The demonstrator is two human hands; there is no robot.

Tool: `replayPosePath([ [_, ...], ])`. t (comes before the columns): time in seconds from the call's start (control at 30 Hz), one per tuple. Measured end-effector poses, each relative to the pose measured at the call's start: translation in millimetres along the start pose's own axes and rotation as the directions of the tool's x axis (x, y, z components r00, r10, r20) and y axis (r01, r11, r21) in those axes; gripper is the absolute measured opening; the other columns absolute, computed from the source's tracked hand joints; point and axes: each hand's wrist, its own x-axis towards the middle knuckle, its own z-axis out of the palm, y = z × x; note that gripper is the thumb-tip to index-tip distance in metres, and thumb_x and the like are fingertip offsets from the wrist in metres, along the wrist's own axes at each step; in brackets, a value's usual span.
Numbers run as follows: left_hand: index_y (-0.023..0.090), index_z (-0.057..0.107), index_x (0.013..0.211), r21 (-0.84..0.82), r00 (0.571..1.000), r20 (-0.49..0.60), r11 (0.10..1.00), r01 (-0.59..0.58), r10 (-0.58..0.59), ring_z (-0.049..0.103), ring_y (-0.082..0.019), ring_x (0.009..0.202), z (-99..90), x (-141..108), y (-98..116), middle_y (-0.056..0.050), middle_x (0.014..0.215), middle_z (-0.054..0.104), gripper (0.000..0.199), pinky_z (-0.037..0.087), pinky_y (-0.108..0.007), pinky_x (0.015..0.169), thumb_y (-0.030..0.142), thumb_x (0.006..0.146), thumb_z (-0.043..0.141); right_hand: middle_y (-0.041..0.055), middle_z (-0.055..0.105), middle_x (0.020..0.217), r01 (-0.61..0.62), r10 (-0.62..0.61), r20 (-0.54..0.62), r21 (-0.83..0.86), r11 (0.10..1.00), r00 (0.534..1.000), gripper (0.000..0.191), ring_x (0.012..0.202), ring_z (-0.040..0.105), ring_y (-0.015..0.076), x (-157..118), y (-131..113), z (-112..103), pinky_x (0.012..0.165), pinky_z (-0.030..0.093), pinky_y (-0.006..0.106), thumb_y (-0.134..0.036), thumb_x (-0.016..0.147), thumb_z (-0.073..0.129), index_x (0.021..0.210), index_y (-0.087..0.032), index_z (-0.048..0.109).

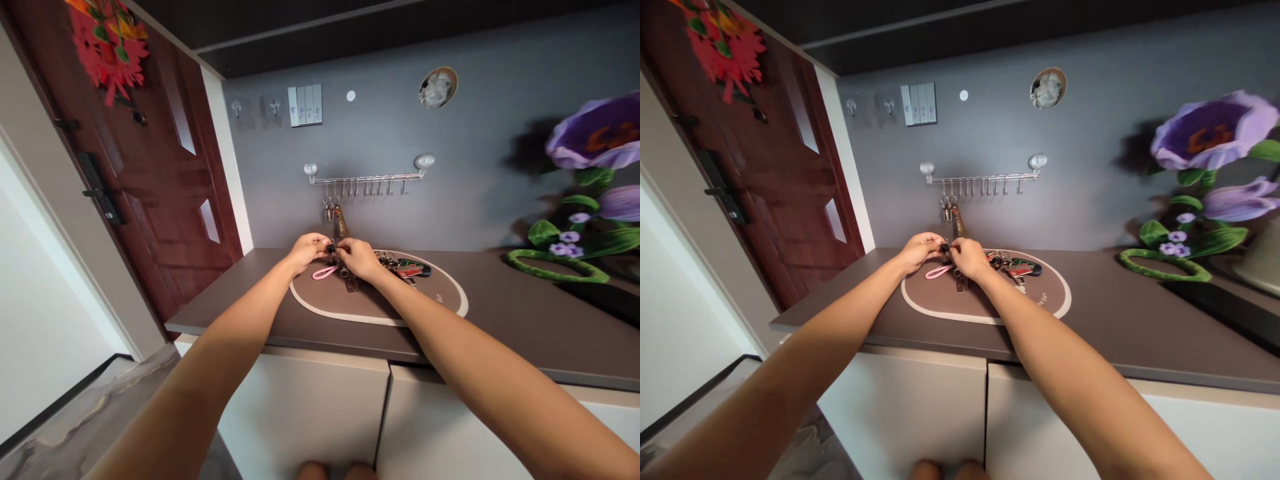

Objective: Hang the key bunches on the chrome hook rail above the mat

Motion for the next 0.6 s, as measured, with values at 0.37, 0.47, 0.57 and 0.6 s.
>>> replayPosePath([
  [0.37,0.011,0.055,0.079,-0.08,0.998,0.048,0.996,-0.044,0.048,0.055,-0.009,0.071,2.1,-1.9,1.8,-0.002,0.077,0.056,0.016,0.048,-0.03,0.072,0.024,0.071,0.061,0.0024,0.065,0.081,0.043,0.004,-0.127,0.364,0.93,0.992,0.02,0.072,0.057,0.0117,1.4,-0.8,1.5,0.071,0.042,0.024,-0.025,0.074,0.049,0.087,-0.017,0.062],
  [0.47,0.011,0.055,0.078,-0.084,0.997,0.051,0.995,-0.046,0.051,0.055,-0.009,0.071,3.3,-2.5,1.6,-0.001,0.076,0.055,0.019,0.048,-0.032,0.073,0.025,0.07,0.063,0.0024,0.064,0.077,0.03,0.027,-0.137,0.398,0.917,0.99,0.019,0.067,0.056,0.0112,1.1,-0.6,1.8,0.068,0.042,0.023,-0.027,0.072,0.052,0.083,-0.016,0.061],
  [0.57,0.011,0.054,0.077,-0.103,0.996,0.063,0.993,-0.054,0.061,0.055,-0.009,0.069,4.5,-3.1,1.7,-0.001,0.075,0.055,0.018,0.049,-0.033,0.072,0.025,0.07,0.062,0.0022,0.064,0.074,0.041,0.027,-0.157,0.414,0.909,0.987,0.019,0.066,0.055,0.0113,1.1,0.4,1.9,0.067,0.042,0.023,-0.03,0.071,0.053,0.079,-0.015,0.062],
  [0.6,0.011,0.054,0.078,-0.107,0.996,0.067,0.992,-0.059,0.067,0.055,-0.009,0.069,4.7,-3.1,1.6,-0.002,0.074,0.055,0.017,0.049,-0.033,0.072,0.025,0.071,0.062,0.0022,0.064,0.073,0.048,0.023,-0.162,0.419,0.907,0.987,0.019,0.066,0.055,0.0115,1.2,0.9,1.9,0.067,0.042,0.024,-0.03,0.071,0.053,0.077,-0.015,0.062],
])
